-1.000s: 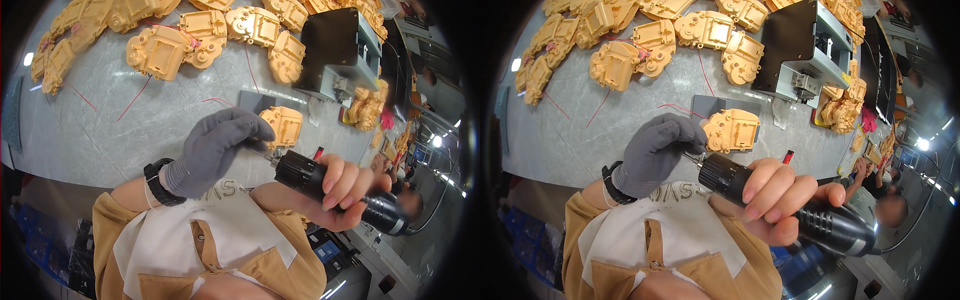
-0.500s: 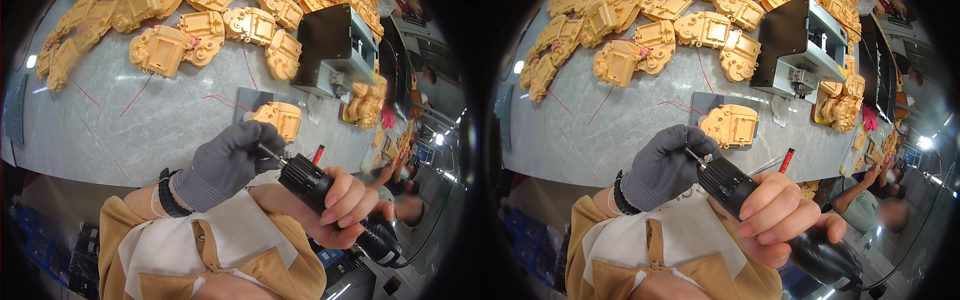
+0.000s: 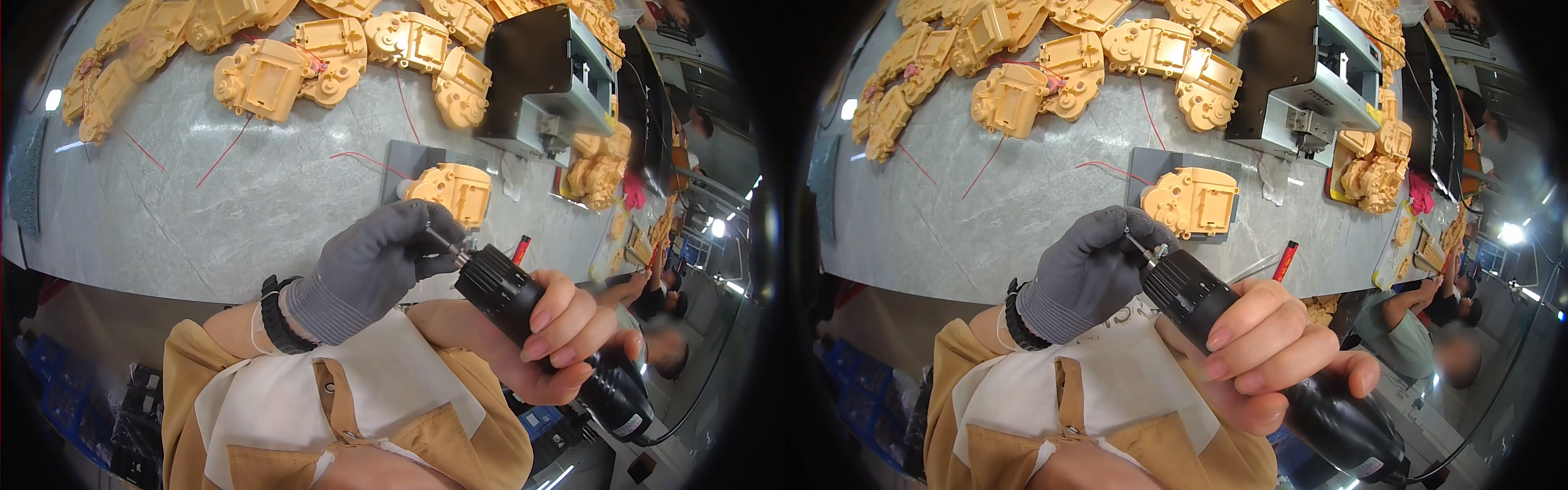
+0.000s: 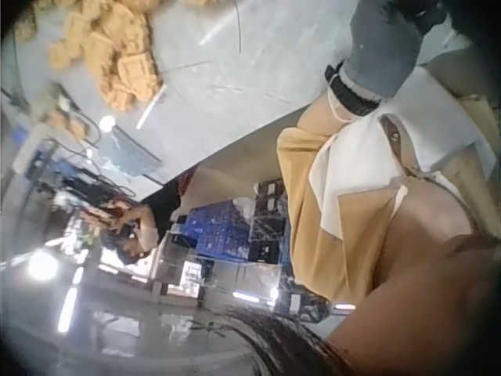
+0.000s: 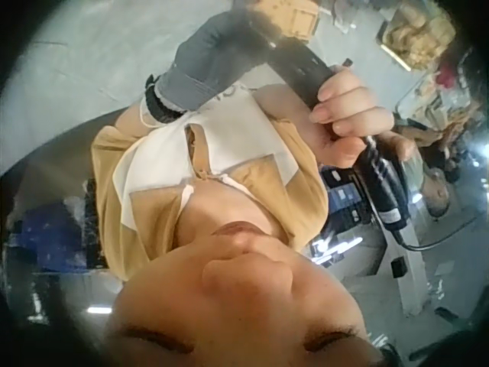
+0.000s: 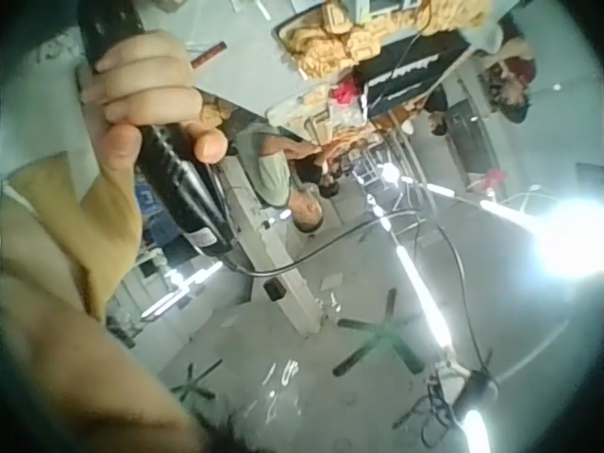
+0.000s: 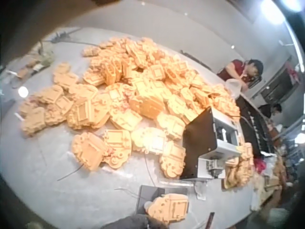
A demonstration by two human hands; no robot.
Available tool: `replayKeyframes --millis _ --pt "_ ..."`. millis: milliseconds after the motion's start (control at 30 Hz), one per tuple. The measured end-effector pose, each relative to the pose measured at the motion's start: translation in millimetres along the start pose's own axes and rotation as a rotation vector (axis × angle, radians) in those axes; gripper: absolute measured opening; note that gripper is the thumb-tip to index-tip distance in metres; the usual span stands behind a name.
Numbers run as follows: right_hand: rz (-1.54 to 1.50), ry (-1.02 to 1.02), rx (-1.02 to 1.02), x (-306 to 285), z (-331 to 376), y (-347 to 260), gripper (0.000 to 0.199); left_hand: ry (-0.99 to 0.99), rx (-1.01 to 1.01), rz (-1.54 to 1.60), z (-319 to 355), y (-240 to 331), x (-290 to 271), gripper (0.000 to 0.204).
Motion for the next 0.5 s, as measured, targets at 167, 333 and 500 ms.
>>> replayKeyframes --millis 167,333,500 --pt "-0.013 0.001 0.000 -0.1 1.2 1.8 0.048 0.024 0.012 0.002 1.3 -1.2 -6.3 0.027" --pt "0.006 0.014 -0.006 -1.3 0.5 1.1 0.047 0.041 0.005 -0.026 1.3 -0.9 -6.3 0.027" --pt "0.008 0.002 0.010 -2.1 -0.1 0.4 0.047 0.085 0.009 -0.030 2.6 -2.6 -9.4 0.027"
Point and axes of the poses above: each hand's wrist, its own z-axis away from the middle knuckle, its own x-axis out of the palm, y = z × x, the point moved 7 cm from there along -z, towards the middle knuckle, and after that the axes turned 10 degrees about -y, right-handed, at the moved point
